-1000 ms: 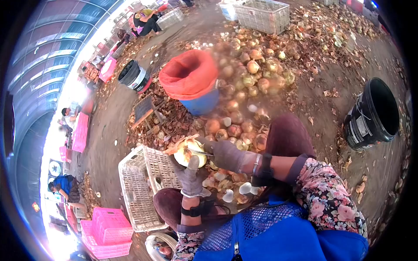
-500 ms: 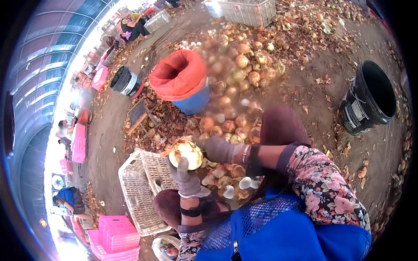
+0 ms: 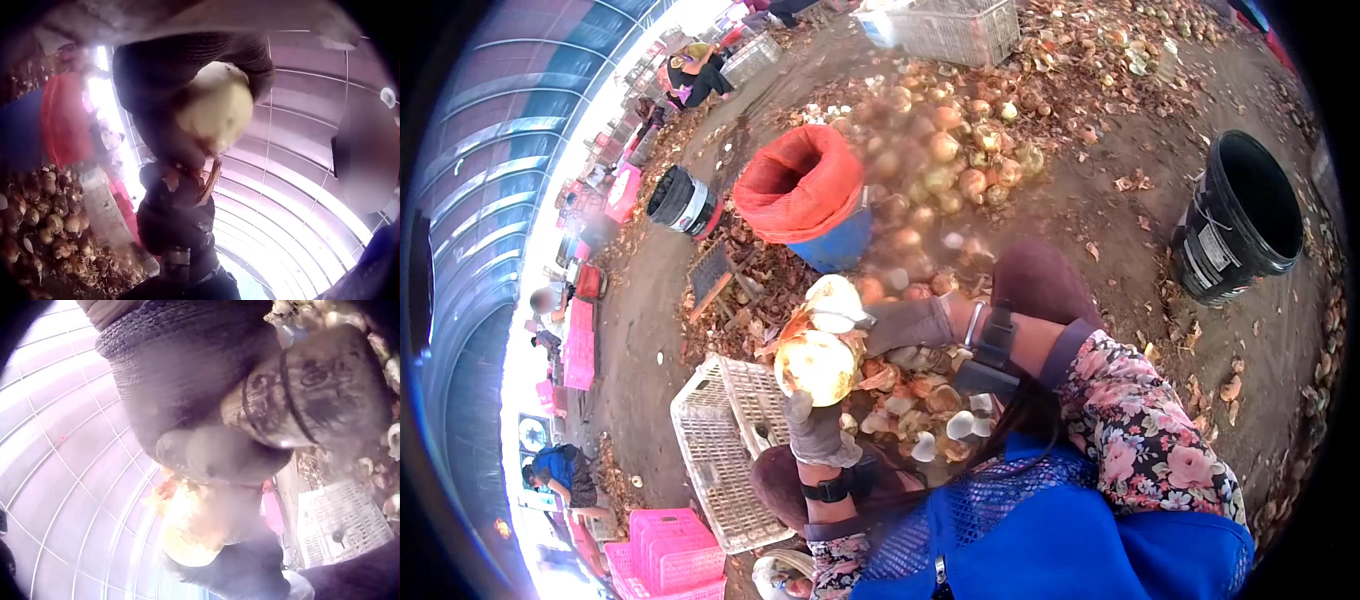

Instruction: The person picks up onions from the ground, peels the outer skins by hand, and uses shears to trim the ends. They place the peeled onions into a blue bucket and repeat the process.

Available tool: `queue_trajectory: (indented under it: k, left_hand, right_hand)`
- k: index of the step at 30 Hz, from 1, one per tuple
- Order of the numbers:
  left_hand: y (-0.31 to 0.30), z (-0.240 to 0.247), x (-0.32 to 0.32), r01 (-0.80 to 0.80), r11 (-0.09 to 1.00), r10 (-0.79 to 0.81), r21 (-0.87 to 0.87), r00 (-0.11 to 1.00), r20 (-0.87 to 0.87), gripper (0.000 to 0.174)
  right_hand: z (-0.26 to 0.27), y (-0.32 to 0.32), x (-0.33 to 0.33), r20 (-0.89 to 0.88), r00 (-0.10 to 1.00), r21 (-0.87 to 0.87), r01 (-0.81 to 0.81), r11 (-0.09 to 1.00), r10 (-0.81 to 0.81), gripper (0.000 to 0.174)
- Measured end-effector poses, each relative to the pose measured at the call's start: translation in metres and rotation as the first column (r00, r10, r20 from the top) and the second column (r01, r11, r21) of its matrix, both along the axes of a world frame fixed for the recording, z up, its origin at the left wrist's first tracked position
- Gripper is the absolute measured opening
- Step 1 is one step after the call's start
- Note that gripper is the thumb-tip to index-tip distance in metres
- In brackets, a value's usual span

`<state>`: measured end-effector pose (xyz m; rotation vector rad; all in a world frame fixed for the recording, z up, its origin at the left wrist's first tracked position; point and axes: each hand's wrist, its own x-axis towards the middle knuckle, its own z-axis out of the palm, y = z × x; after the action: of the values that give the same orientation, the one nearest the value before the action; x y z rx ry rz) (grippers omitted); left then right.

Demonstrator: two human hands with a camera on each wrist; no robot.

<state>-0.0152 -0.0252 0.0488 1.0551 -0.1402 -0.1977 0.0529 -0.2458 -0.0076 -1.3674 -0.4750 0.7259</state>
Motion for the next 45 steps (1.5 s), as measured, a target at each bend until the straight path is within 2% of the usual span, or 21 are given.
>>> queue_trajectory:
  k: [1, 4, 8, 11, 12, 15, 16, 18, 20, 22, 24, 25, 27, 30, 33, 35, 37, 38, 41, 42, 45]
  left_hand:
    - [0.004, -0.002, 0.001, 0.028, 0.999, -0.028, 0.02, 1.0, -0.001, 0.086]
    - [0.011, -0.002, 0.002, 0.059, 0.997, -0.056, 0.039, 0.996, -0.072, 0.085]
    - [0.006, -0.011, 0.005, 0.03, 1.0, -0.029, 0.008, 0.996, -0.086, 0.078]
    - [0.003, -0.021, 0.007, 0.06, 0.998, -0.054, 0.028, 0.982, -0.181, 0.066]
    - [-0.002, -0.02, 0.007, 0.069, 0.998, -0.068, -0.004, 0.975, -0.212, 0.061]
    - [-0.013, -0.008, 0.007, 0.066, 0.995, -0.048, 0.079, 0.977, -0.207, 0.066]
    - [-0.012, -0.008, 0.007, 0.087, 0.993, -0.071, 0.084, 0.981, -0.182, 0.067]
    - [-0.011, -0.008, 0.004, 0.09, 0.996, -0.085, 0.017, 0.979, -0.185, 0.068]
    - [-0.004, -0.009, 0.002, 0.135, 0.985, -0.153, -0.105, 0.969, -0.193, 0.069]
    - [-0.008, -0.005, 0.0, 0.122, 0.991, -0.127, -0.046, 0.984, -0.124, 0.069]
    - [-0.017, 0.0, 0.001, 0.08, 0.997, -0.079, 0.007, 0.992, -0.096, 0.066]
    - [-0.019, -0.001, 0.003, 0.042, 0.995, -0.037, 0.095, 0.998, -0.047, 0.066]
    - [-0.018, -0.011, 0.006, -0.051, 0.963, 0.039, 0.265, 0.998, 0.051, 0.065]
    - [-0.007, -0.031, 0.014, -0.213, 0.867, 0.141, 0.45, 0.972, 0.188, 0.057]
    - [-0.001, -0.039, 0.02, -0.357, 0.728, 0.185, 0.585, 0.924, 0.334, 0.05]
    - [0.0, -0.039, 0.022, -0.421, 0.637, 0.156, 0.646, 0.891, 0.428, 0.053]
    - [-0.01, -0.025, 0.016, -0.45, 0.57, 0.135, 0.687, 0.876, 0.462, 0.051]
    - [-0.015, -0.019, 0.012, -0.466, 0.537, 0.123, 0.704, 0.868, 0.481, 0.05]
    - [-0.021, -0.014, 0.009, -0.479, 0.507, 0.123, 0.717, 0.863, 0.49, 0.05]
    - [-0.022, -0.017, 0.008, -0.518, 0.484, 0.111, 0.705, 0.835, 0.538, 0.052]
    - [-0.019, -0.022, 0.009, -0.57, 0.418, 0.034, 0.707, 0.788, 0.615, 0.059]
  right_hand:
    - [0.019, 0.004, -0.003, 0.125, 0.991, -0.029, 0.06, 0.998, -0.056, 0.026]
    - [0.035, -0.004, -0.013, 0.042, 0.996, 0.025, 0.083, 0.996, -0.084, 0.039]
    - [0.055, 0.008, -0.026, 0.275, 0.901, 0.018, 0.345, 0.938, -0.337, 0.04]
    - [0.044, 0.012, -0.028, 0.781, 0.574, -0.214, 0.616, 0.758, -0.246, 0.034]
    - [0.041, 0.013, -0.029, 0.844, 0.461, -0.108, 0.647, 0.755, -0.274, 0.035]
    - [0.034, 0.012, -0.023, 0.906, 0.357, -0.068, 0.654, 0.753, -0.228, 0.039]
    - [0.038, 0.013, -0.022, 0.898, 0.351, -0.034, 0.658, 0.753, -0.266, 0.044]
    - [0.069, 0.002, -0.025, 0.688, 0.63, -0.256, 0.675, 0.692, -0.36, 0.044]
    - [0.067, -0.003, -0.016, 0.641, 0.571, -0.094, 0.722, 0.685, -0.513, 0.032]
    - [0.051, -0.005, 0.001, 0.646, 0.472, 0.082, 0.739, 0.669, -0.6, 0.026]
    - [0.03, -0.02, 0.01, 0.81, 0.551, -0.287, 0.669, 0.685, -0.199, 0.031]
    - [0.016, -0.024, 0.015, 0.86, 0.502, -0.442, 0.645, 0.623, 0.09, 0.034]
    - [0.0, -0.025, 0.02, 0.788, 0.572, -0.599, 0.625, 0.5, 0.228, 0.036]
    - [0.065, -0.022, -0.007, 0.653, 0.746, -0.585, 0.606, 0.538, -0.131, 0.054]
    - [0.045, -0.009, -0.014, 0.775, 0.603, -0.246, 0.562, 0.79, -0.188, 0.059]
    - [0.012, 0.009, -0.013, 0.957, 0.282, -0.139, 0.636, 0.759, -0.061, 0.065]
    - [0.032, 0.023, -0.036, 0.82, 0.568, -0.476, 0.609, 0.635, 0.07, 0.068]
    - [0.013, 0.029, -0.035, 0.858, 0.509, -0.446, 0.674, 0.589, 0.067, 0.067]
    - [0.01, 0.027, -0.029, 0.855, 0.512, -0.298, 0.606, 0.737, -0.076, 0.059]
    - [0.015, 0.029, -0.03, 0.774, 0.631, -0.437, 0.581, 0.686, -0.042, 0.05]
    - [-0.014, 0.031, -0.019, 0.849, 0.513, -0.262, 0.615, 0.743, -0.125, 0.041]
